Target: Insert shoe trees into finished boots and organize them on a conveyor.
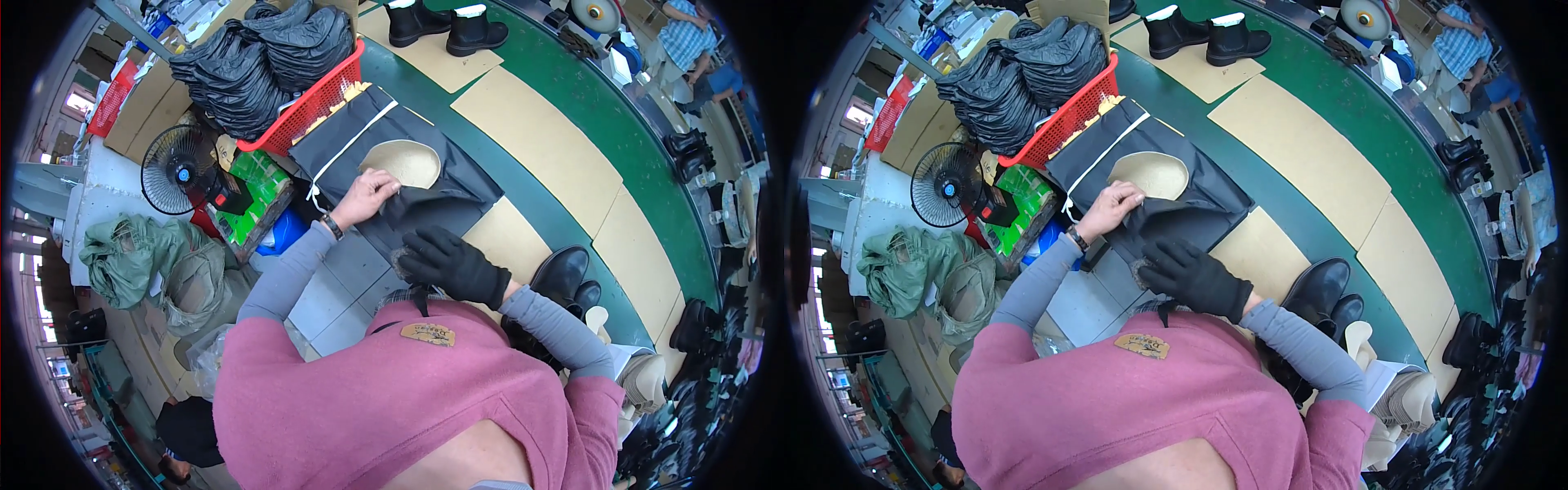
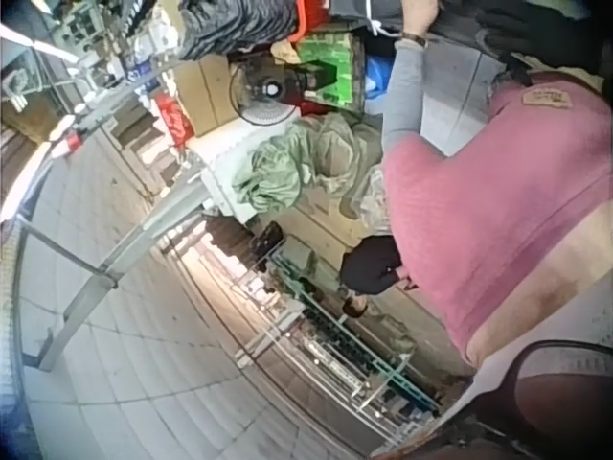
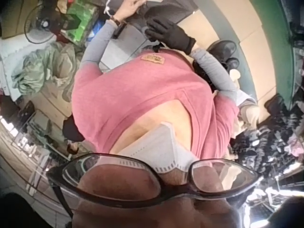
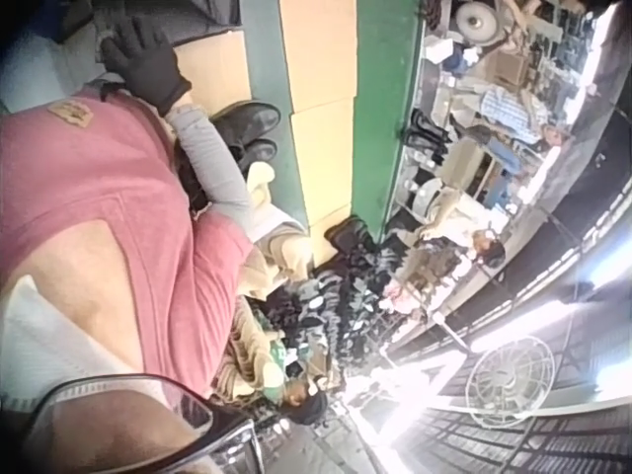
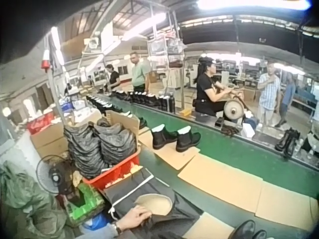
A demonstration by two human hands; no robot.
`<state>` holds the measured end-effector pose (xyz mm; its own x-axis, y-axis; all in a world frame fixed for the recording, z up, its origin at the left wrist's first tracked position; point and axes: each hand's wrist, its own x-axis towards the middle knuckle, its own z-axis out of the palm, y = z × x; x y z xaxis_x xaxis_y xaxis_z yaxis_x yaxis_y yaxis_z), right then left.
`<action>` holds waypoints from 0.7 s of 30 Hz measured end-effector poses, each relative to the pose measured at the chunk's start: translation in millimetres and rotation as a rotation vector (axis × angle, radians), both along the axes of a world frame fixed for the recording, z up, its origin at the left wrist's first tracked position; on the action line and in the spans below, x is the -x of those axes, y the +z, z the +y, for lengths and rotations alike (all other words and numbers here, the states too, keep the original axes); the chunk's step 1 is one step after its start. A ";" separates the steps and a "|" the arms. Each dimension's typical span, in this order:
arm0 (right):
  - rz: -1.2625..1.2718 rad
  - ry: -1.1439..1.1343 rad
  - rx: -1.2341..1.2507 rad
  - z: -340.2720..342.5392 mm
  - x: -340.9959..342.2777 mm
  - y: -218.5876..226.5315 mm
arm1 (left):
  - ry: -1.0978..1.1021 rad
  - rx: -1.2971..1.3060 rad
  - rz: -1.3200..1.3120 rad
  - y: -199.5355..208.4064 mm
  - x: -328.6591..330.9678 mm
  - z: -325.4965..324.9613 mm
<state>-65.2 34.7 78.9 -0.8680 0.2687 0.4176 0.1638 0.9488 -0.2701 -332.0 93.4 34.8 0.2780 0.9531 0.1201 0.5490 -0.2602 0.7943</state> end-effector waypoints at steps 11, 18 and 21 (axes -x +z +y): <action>0.032 -0.340 -0.125 67.7 39.5 -43.1 | -0.179 0.589 -0.527 56.8 -6.4 53.4; 0.120 -0.337 0.040 90.6 58.0 -32.6 | 0.137 0.760 -0.456 16.8 25.5 50.0; 0.152 -0.387 -0.040 92.1 60.2 -34.3 | 0.429 -0.174 -0.222 52.0 -3.6 26.3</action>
<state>-125.4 126.7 44.6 -0.6336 0.5439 0.5501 0.4716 0.8353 -0.2826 -328.4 119.6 86.8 -0.1844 0.9363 0.2990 0.4581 -0.1873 0.8690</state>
